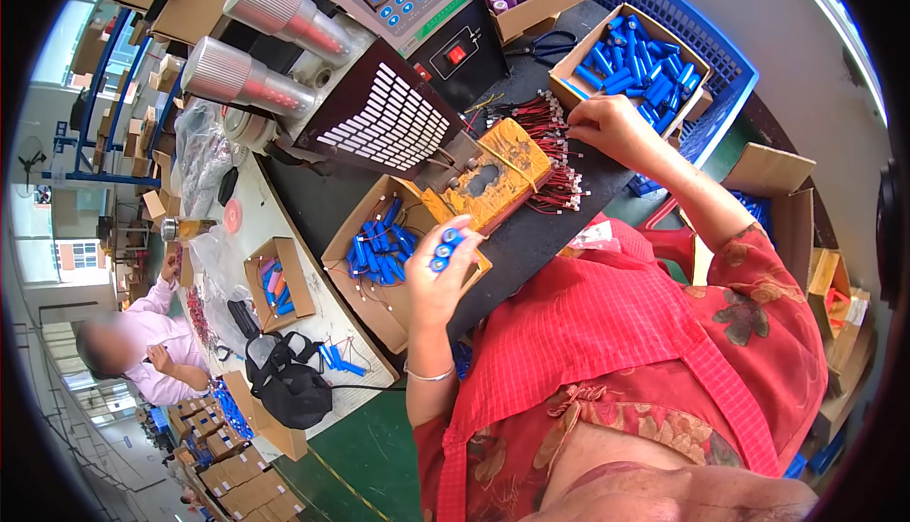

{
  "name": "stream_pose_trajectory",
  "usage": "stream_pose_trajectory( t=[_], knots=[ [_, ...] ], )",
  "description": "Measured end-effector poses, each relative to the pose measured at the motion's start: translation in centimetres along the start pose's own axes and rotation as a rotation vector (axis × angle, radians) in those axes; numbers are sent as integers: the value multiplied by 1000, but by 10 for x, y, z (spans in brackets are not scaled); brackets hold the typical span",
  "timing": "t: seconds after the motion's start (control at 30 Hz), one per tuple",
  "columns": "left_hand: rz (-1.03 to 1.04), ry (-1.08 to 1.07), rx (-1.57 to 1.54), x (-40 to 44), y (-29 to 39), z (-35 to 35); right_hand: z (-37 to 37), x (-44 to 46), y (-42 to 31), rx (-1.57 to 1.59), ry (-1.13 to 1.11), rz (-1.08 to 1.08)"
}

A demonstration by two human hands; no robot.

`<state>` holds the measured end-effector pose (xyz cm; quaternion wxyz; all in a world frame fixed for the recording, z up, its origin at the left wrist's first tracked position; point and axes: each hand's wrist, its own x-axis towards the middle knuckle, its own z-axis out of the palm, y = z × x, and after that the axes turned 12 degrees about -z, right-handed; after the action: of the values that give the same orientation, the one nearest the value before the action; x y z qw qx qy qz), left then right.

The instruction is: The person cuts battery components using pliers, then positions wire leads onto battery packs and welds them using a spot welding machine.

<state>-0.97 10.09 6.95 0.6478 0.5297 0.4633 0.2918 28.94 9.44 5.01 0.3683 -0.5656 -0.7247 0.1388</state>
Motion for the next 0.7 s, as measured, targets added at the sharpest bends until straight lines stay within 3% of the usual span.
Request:
stream_pose_trajectory(
  t=[0.27, 0.37, 0.43, 0.5, 0.6, 0.7],
  knots=[
    [169, -116, 125, 25, 8, 48, -10, 7, -10, -13, 125, -162],
    [176, -110, 148, 26, 4, 50, 16, -4, 7, -170, -95, -179],
    [122, -89, 117, 22, 2, 48, 37, -9, 16, -206, -126, -171],
    [113, -76, 116, 20, -2, 45, 47, -13, 20, -447, -352, -5],
    [99, -69, 108, 19, -8, 41, 50, -13, 23, -510, -368, 25],
    [86, -59, 25, 19, -8, 40, 32, -11, 17, -176, -207, 18]
  ],
)
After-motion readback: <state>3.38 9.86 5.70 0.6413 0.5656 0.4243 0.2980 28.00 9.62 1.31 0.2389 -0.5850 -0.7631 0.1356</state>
